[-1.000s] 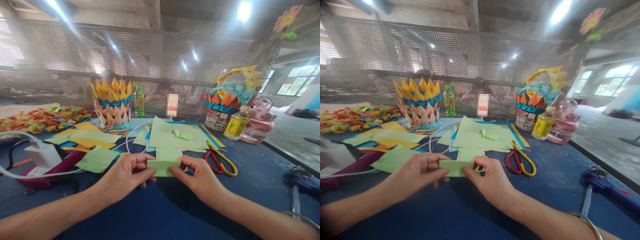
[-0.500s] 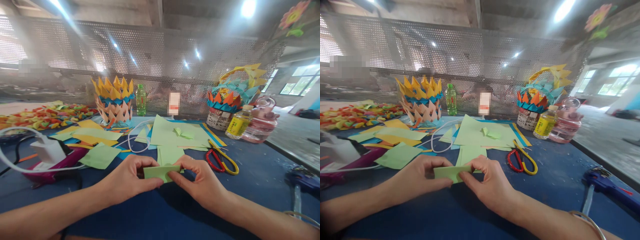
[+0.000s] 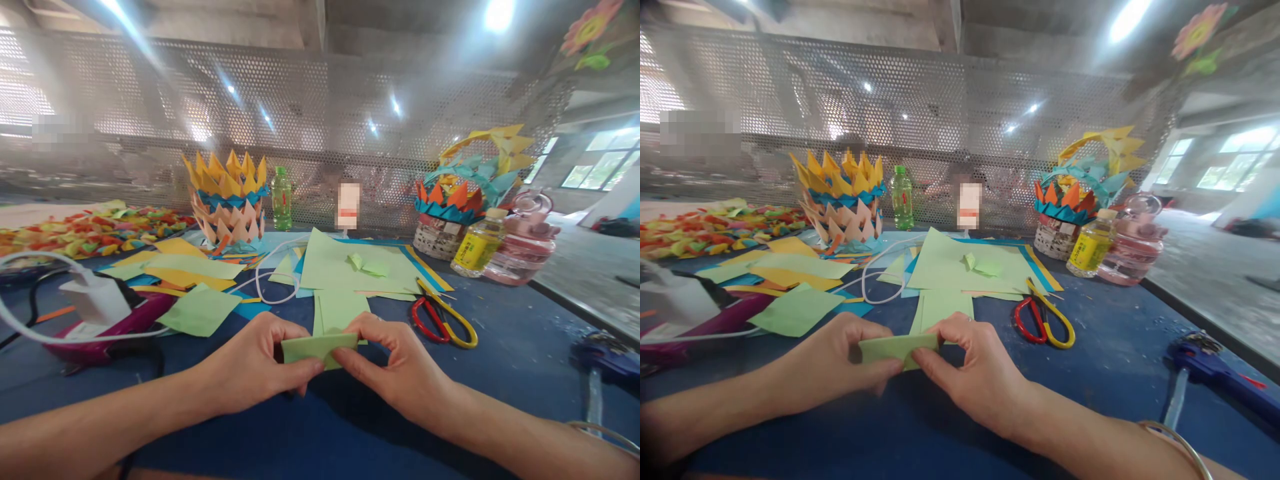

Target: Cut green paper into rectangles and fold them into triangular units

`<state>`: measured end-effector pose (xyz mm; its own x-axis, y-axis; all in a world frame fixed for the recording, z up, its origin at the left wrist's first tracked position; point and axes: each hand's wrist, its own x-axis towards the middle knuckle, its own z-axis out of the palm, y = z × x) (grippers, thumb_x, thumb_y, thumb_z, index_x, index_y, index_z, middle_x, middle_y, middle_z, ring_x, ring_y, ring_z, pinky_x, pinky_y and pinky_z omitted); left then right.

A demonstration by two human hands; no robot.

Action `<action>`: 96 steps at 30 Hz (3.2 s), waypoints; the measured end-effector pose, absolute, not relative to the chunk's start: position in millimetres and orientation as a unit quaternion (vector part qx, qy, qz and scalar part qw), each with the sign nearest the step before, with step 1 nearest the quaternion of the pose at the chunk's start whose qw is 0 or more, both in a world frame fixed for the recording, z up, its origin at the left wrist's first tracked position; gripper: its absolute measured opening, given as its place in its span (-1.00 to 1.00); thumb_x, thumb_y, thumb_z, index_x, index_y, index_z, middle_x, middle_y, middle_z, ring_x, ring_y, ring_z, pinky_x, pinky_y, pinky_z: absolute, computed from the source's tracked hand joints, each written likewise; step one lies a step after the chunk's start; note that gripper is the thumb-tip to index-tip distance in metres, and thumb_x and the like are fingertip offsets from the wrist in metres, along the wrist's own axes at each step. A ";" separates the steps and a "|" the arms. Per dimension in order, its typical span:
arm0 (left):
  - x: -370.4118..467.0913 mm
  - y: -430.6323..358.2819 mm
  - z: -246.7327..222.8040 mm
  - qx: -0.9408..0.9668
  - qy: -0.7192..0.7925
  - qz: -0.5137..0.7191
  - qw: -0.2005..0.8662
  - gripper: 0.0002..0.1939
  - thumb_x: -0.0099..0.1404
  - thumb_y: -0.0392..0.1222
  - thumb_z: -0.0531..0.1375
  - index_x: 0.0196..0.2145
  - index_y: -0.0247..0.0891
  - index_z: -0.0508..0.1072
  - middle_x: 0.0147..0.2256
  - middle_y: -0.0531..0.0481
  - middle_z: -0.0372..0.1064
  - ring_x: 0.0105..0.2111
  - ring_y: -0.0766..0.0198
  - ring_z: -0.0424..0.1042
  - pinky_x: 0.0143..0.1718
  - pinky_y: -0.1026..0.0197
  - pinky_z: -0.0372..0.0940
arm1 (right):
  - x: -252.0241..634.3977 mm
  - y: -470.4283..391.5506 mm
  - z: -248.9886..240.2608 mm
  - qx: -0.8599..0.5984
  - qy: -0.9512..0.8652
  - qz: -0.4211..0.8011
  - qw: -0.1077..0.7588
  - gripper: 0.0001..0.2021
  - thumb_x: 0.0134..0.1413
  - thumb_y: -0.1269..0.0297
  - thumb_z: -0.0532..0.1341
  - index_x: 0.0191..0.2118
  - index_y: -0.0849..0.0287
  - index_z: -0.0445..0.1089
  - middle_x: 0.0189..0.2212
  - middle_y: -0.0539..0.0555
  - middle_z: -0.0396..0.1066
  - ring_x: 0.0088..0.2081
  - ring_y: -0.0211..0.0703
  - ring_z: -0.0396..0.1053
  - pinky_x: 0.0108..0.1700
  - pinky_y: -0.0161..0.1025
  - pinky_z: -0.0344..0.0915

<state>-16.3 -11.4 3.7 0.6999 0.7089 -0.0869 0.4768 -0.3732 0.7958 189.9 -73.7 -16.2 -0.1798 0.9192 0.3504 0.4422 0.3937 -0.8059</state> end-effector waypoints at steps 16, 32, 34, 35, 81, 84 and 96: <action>-15.8 -15.2 7.8 0.822 0.352 0.116 0.433 -0.69 0.23 -0.06 0.20 -0.57 -0.30 0.46 -0.62 0.08 0.39 -0.60 0.40 0.25 -0.57 0.40 0.09 | 185.7 -77.3 -13.4 -0.468 -0.677 0.396 0.408 -0.88 0.03 0.35 0.31 -0.26 0.18 0.46 -0.43 -0.07 0.42 -0.38 -0.29 0.29 -0.31 -0.37 0.24; -16.3 -9.3 12.1 0.816 0.364 0.141 0.426 -0.74 0.21 -0.06 0.21 -0.53 -0.27 0.39 -0.59 0.07 0.46 -0.57 0.34 0.37 -0.52 0.37 0.19 | 193.5 -70.0 -8.5 -0.464 -0.681 0.370 0.429 -0.82 0.04 0.36 0.33 -0.20 0.18 0.40 -0.35 -0.01 0.49 -0.27 -0.21 0.42 -0.14 -0.28 0.31; -16.3 -9.4 11.3 0.820 0.359 0.136 0.424 -0.73 0.22 -0.05 0.21 -0.53 -0.27 0.41 -0.58 0.05 0.47 -0.57 0.34 0.36 -0.52 0.36 0.18 | 194.1 -69.5 -8.4 -0.466 -0.679 0.378 0.424 -0.82 0.02 0.36 0.33 -0.22 0.18 0.39 -0.35 -0.01 0.49 -0.27 -0.20 0.42 -0.15 -0.27 0.30; -16.2 -9.4 10.7 0.823 0.355 0.134 0.423 -0.72 0.23 -0.04 0.21 -0.53 -0.28 0.41 -0.58 0.04 0.47 -0.57 0.34 0.36 -0.52 0.36 0.18 | 194.5 -69.1 -8.5 -0.468 -0.677 0.383 0.420 -0.82 0.01 0.37 0.34 -0.22 0.18 0.39 -0.36 0.00 0.49 -0.28 -0.19 0.42 -0.16 -0.26 0.30; -21.5 11.0 4.2 0.868 0.344 0.188 0.306 -0.72 0.32 -0.08 0.17 -0.50 -0.25 0.35 -0.61 0.15 0.29 -0.58 0.39 0.27 -0.53 0.36 0.05 | 203.3 -61.5 -5.8 -0.518 -0.656 0.350 0.423 -0.75 0.11 0.15 0.26 -0.16 0.12 0.25 -0.42 -0.06 0.32 -0.30 -0.15 0.31 -0.17 -0.23 0.18; -22.9 8.6 3.4 0.877 0.327 0.188 0.297 -0.73 0.36 -0.08 0.12 -0.47 -0.23 0.33 -0.55 0.14 0.29 -0.54 0.37 0.27 -0.49 0.35 0.06 | 204.5 -60.7 -5.5 -0.526 -0.655 0.340 0.423 -0.77 0.11 0.16 0.25 -0.16 0.11 0.27 -0.42 -0.06 0.31 -0.31 -0.15 0.32 -0.17 -0.24 0.18; -22.5 10.7 3.7 0.862 0.366 0.197 0.291 -0.69 0.31 -0.03 0.17 -0.50 -0.25 0.32 -0.58 0.16 0.20 -0.55 0.35 0.20 -0.49 0.32 0.01 | 204.3 -59.8 -6.9 -0.531 -0.660 0.316 0.427 -0.79 0.12 0.20 0.25 -0.16 0.13 0.29 -0.40 -0.02 0.33 -0.30 -0.14 0.33 -0.18 -0.24 0.23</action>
<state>-22.5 10.7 3.7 0.6545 0.7455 0.1257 0.5165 -0.5623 0.6457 204.3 -59.8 -6.9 -0.0706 0.9709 0.2288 0.4311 0.2365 -0.8708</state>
